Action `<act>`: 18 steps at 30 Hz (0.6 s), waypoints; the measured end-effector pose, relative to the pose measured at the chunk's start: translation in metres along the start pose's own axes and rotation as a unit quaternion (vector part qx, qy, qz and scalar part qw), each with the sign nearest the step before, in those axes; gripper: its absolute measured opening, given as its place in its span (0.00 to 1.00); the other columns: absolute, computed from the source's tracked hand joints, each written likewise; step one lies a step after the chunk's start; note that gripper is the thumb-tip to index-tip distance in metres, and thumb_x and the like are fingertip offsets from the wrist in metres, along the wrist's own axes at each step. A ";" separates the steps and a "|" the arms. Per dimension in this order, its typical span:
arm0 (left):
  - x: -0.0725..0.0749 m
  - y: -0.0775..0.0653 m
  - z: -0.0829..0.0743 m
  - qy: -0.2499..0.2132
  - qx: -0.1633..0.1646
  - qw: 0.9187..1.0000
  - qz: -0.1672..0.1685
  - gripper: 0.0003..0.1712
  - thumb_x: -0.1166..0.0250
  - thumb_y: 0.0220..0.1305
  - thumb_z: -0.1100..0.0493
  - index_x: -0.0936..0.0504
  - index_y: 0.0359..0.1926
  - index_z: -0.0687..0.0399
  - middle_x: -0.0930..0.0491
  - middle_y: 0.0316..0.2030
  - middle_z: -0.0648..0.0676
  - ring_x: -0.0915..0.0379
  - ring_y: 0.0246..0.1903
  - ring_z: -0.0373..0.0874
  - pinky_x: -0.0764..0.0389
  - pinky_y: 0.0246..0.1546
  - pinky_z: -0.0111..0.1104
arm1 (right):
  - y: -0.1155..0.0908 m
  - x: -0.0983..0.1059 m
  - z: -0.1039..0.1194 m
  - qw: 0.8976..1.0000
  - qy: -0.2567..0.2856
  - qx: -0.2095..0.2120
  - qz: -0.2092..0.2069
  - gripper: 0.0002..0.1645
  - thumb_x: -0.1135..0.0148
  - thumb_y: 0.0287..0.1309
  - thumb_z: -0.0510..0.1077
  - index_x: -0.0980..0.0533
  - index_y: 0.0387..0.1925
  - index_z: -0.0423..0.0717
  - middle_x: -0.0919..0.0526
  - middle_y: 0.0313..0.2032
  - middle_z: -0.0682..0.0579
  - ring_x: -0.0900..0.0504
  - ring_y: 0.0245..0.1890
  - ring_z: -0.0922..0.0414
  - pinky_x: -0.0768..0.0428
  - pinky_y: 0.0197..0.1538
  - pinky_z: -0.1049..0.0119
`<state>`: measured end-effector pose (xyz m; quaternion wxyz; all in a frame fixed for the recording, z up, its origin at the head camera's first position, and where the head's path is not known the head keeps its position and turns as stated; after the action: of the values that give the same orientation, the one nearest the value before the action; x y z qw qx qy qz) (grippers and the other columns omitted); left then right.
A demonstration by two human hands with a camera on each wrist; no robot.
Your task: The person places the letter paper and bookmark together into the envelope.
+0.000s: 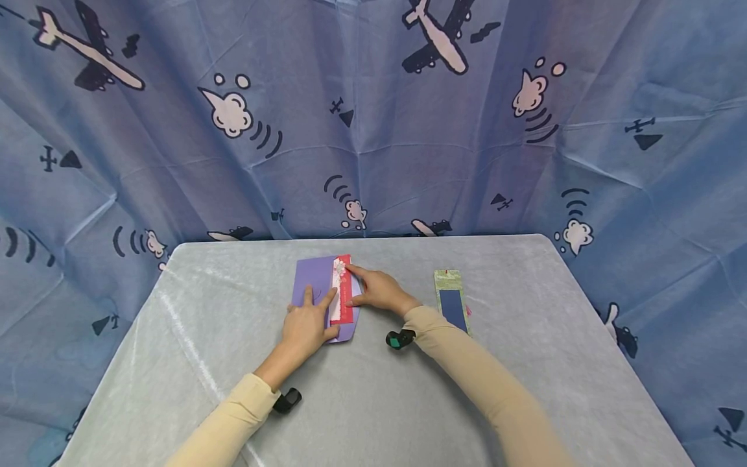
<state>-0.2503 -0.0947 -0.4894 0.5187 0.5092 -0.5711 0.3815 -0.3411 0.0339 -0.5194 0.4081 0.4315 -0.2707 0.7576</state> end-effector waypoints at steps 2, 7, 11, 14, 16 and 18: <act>0.001 0.000 0.000 0.000 0.000 1.000 0.000 0.46 0.27 0.50 0.41 0.32 0.71 0.40 0.32 0.64 0.75 0.21 0.38 0.78 0.17 0.35 0.57 | 0.000 0.000 0.000 1.000 -0.003 -0.001 -0.001 0.58 0.26 0.48 0.62 0.43 0.76 0.55 0.34 0.23 0.57 0.33 0.27 0.60 0.25 0.46 0.62; 0.002 -0.001 -0.001 0.002 -0.001 1.000 0.000 0.46 0.27 0.50 0.41 0.31 0.71 0.40 0.32 0.64 0.76 0.21 0.38 0.79 0.17 0.34 0.57 | 0.000 0.000 0.001 1.000 -0.006 -0.008 0.000 0.57 0.26 0.48 0.62 0.42 0.76 0.56 0.28 0.27 0.54 0.30 0.32 0.58 0.23 0.52 0.57; 0.002 -0.001 -0.001 0.002 -0.003 1.000 -0.001 0.46 0.27 0.49 0.41 0.31 0.71 0.41 0.31 0.64 0.76 0.21 0.38 0.78 0.17 0.35 0.57 | 0.000 0.000 0.002 1.000 -0.007 -0.013 0.001 0.56 0.26 0.48 0.62 0.42 0.76 0.57 0.16 0.48 0.48 0.25 0.40 0.55 0.23 0.59 0.54; 0.002 -0.001 -0.001 0.003 -0.004 1.000 0.000 0.46 0.27 0.50 0.40 0.31 0.71 0.41 0.31 0.64 0.76 0.20 0.37 0.78 0.17 0.36 0.57 | 0.001 -0.001 0.001 1.000 -0.009 -0.014 0.001 0.56 0.27 0.49 0.63 0.42 0.76 0.57 0.21 0.63 0.46 0.22 0.47 0.54 0.24 0.63 0.53; 0.001 0.000 -0.001 0.004 -0.003 1.000 0.001 0.46 0.28 0.50 0.40 0.31 0.71 0.41 0.32 0.64 0.76 0.21 0.38 0.78 0.17 0.35 0.57 | 0.001 -0.001 0.001 1.000 -0.009 -0.015 0.001 0.56 0.27 0.49 0.63 0.43 0.76 0.57 0.23 0.65 0.46 0.21 0.49 0.54 0.25 0.63 0.53; 0.001 0.000 0.000 0.003 -0.002 1.000 0.002 0.46 0.28 0.50 0.40 0.31 0.71 0.41 0.32 0.65 0.76 0.21 0.38 0.79 0.17 0.34 0.57 | 0.001 -0.001 0.001 1.000 -0.010 -0.016 0.001 0.57 0.27 0.49 0.63 0.44 0.76 0.58 0.20 0.60 0.46 0.22 0.46 0.54 0.24 0.62 0.54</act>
<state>-0.2500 -0.0945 -0.4882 0.5202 0.5060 -0.5715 0.3831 -0.3411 0.0321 -0.5199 0.4114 0.4321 -0.2874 0.7493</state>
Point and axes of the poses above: each hand's wrist, its own y-axis towards the middle knuckle, its own x-axis out of the back of the hand, z = x × y, the point moved 9 cm from there along y, towards the middle knuckle
